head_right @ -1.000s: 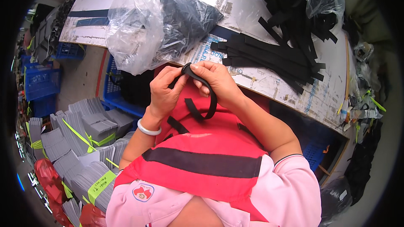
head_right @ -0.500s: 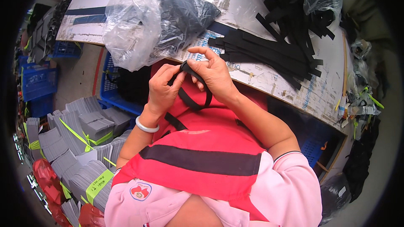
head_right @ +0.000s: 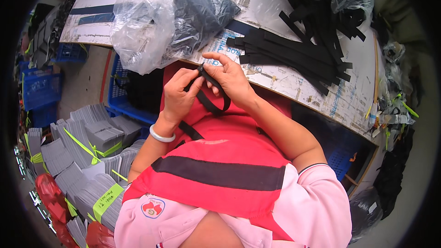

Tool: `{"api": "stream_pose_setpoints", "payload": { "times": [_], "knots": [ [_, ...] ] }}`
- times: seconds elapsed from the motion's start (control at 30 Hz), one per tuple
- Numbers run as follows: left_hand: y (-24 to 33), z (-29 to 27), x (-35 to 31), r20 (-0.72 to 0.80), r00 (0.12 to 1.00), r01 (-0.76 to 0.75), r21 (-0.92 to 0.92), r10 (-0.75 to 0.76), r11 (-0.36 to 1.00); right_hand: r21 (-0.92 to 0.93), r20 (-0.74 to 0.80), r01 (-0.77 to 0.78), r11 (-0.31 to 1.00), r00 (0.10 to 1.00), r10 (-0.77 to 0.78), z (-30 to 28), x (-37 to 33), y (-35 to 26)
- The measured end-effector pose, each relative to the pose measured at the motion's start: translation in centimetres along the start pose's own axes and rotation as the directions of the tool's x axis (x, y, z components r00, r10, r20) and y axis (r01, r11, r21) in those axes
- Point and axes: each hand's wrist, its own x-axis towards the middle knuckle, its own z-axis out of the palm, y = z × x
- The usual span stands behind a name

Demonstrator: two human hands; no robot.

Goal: Thread black straps through plastic buckles at a manufacturing workstation.

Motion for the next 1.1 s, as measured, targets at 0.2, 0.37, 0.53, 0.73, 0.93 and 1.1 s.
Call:
{"api": "stream_pose_setpoints", "payload": {
  "times": [0.2,0.37,0.53,0.73,0.93,1.1],
  "knots": [
    [0.1,-0.9,-0.3,0.29,0.772,0.611,-0.582,-0.565,0.536,0.121,0.105,-0.112,0.986,0.989,0.1,-0.4,-0.1,-1.2],
    [-1.0,-0.3,-0.6,0.504,0.595,0.707,-0.699,-0.626,0.11,-0.106,0.172,0.03,0.994,0.985,-0.011,-0.5,-0.5,-0.4],
    [0.1,-0.1,-0.5,0.319,0.715,0.635,-0.669,-0.622,0.387,-0.39,0.077,0.467,0.793,0.875,-0.478,1.7,-3.9,-3.0],
    [0.2,0.5,-1.3,0.239,0.75,0.596,-0.647,-0.616,0.475,-0.388,-0.1,0.029,0.921,0.992,-0.073,0.6,-2.5,-1.9],
    [0.5,0.3,-1.2,0.101,0.878,0.438,-0.564,-0.467,0.7,-0.266,-0.113,0.036,0.963,0.991,-0.068,1.1,-2.1,-1.1],
    [0.2,0.1,-1.9,0.119,0.915,0.39,-0.514,-0.387,0.764,-0.235,-0.039,-0.07,0.97,0.997,0.062,0.3,-1.8,-1.3]
  ]
}}
